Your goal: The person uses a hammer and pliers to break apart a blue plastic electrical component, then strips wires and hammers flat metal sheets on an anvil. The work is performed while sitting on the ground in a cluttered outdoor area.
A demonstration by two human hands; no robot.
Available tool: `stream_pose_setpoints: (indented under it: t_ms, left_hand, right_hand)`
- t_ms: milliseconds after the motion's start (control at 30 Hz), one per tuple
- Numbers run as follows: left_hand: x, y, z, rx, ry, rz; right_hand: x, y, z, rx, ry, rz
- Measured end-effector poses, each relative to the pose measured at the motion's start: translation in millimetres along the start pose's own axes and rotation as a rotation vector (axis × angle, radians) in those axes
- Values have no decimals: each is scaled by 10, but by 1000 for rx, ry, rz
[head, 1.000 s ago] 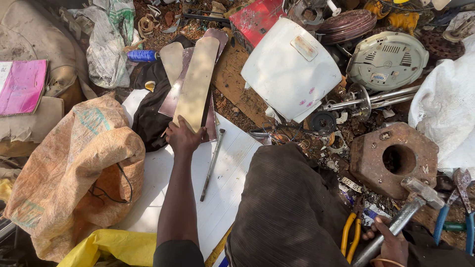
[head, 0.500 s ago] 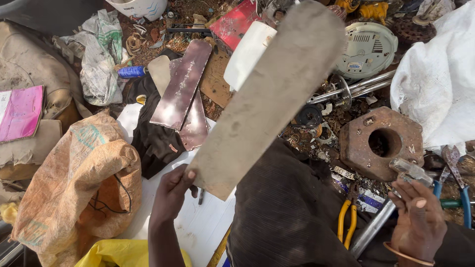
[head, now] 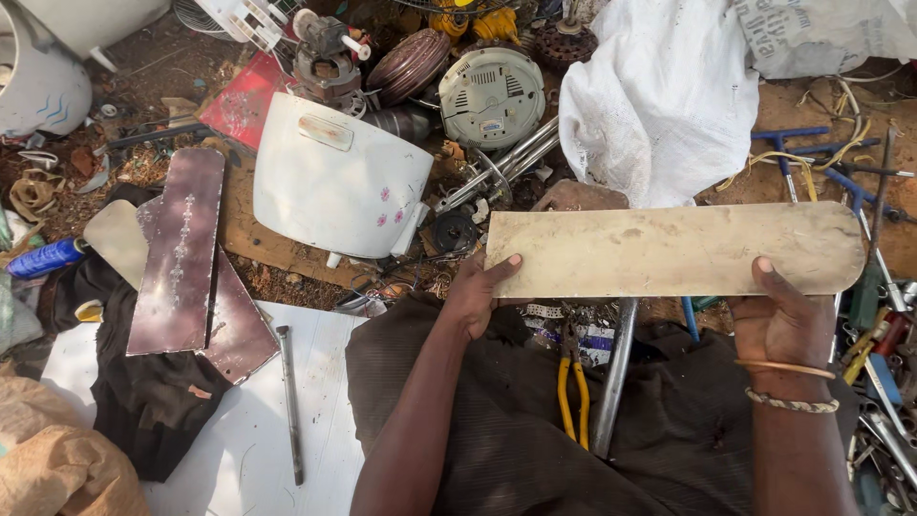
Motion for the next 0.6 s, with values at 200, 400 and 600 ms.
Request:
stream_pose_setpoints:
  t_ms: [200,400,600]
  left_hand:
    - [370,455,340,-1,79,-200]
    - [452,497,472,-12,239,-334]
    - [452,520,464,41,56,-171]
  right_hand:
    - [-80,226,-442,294,-1204,123]
    - [-1146,-80,-1366,611,-1541,857]
    - [-1646,-547,-1895,550,-1754,1133]
Point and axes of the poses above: each hand's wrist, its own y-axis towards the middle knuckle, its own x-axis out of the back of the hand, z = x × y, the point moved 3 cm from there along y, towards the middle knuckle, and after that the axes turned 8 degrees about x, right-handed, at the moved point
